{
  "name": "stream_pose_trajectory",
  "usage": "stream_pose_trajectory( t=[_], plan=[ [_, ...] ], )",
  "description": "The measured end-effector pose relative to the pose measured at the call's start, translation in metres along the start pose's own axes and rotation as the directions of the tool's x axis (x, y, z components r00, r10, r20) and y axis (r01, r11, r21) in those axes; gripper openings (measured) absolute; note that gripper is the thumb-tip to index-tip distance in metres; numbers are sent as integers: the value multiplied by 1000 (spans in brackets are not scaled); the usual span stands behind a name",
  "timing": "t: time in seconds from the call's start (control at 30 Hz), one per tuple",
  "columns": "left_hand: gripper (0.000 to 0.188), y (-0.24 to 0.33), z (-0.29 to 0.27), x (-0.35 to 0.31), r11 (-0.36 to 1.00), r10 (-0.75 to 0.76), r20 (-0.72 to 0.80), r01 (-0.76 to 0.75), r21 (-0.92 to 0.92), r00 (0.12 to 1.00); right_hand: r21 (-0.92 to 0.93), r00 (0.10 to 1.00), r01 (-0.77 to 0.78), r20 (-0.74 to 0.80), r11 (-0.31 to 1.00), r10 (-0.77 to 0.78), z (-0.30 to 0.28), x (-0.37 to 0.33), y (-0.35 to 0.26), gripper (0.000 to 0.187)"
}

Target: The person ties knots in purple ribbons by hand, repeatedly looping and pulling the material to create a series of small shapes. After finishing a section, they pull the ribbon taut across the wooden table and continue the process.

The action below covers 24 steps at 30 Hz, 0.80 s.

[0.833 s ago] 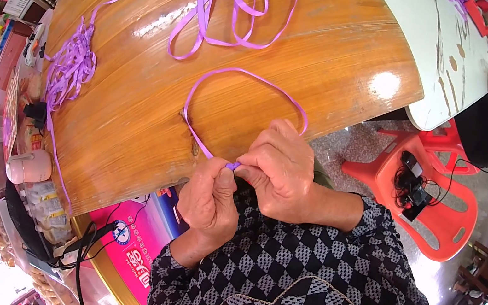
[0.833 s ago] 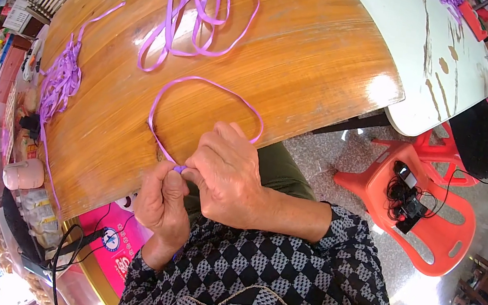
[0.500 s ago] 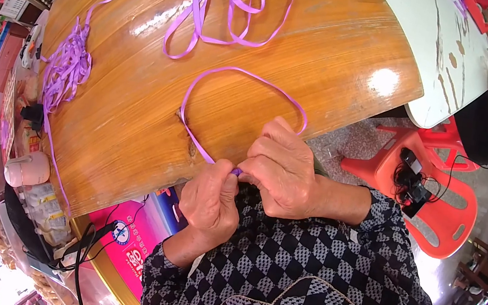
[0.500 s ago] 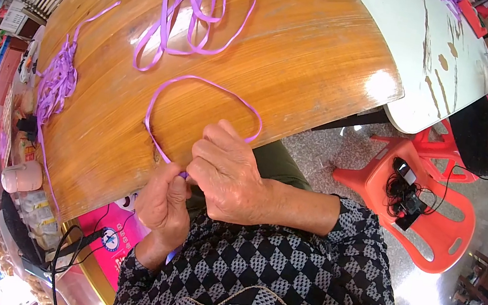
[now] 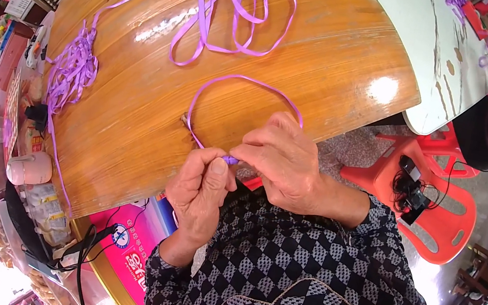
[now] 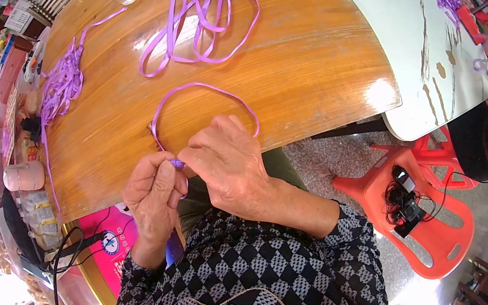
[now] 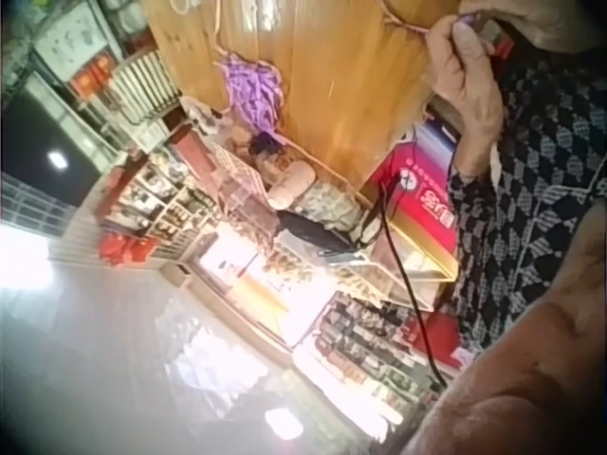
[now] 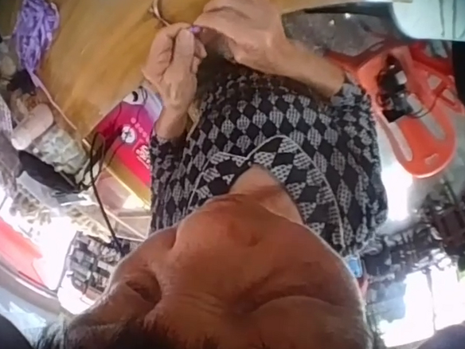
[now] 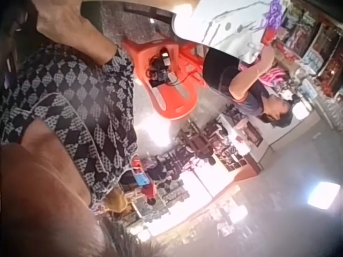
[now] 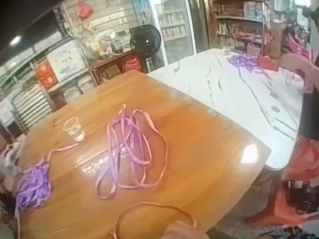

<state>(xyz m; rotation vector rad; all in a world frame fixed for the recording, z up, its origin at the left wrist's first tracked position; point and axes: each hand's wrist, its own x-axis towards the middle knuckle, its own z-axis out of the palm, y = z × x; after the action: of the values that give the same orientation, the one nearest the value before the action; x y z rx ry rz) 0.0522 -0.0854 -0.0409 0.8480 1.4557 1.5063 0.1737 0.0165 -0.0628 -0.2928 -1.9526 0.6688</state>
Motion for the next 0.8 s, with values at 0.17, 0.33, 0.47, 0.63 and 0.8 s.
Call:
stream_pose_trajectory(
  t=[0.17,0.33,0.47,0.63,0.8],
  plan=[
    [17,2,2,1,1000,-4,3,4,-20,1000,-6,998,-44,34,999,45,-1,2,-3,40],
    [19,0,-1,3,998,-29,40,32,-60,999,-22,996,-62,65,998,63,-2,1,-2,38],
    [27,2,1,8,990,-133,80,136,-33,988,-61,1000,-18,4,998,18,1,-2,0,34],
    [34,5,2,12,995,-104,93,104,-5,990,-134,998,66,13,989,-65,-1,0,3,31],
    [37,2,2,16,977,-169,129,184,-110,977,-159,987,160,28,974,-158,-3,4,6,36]
  ],
)
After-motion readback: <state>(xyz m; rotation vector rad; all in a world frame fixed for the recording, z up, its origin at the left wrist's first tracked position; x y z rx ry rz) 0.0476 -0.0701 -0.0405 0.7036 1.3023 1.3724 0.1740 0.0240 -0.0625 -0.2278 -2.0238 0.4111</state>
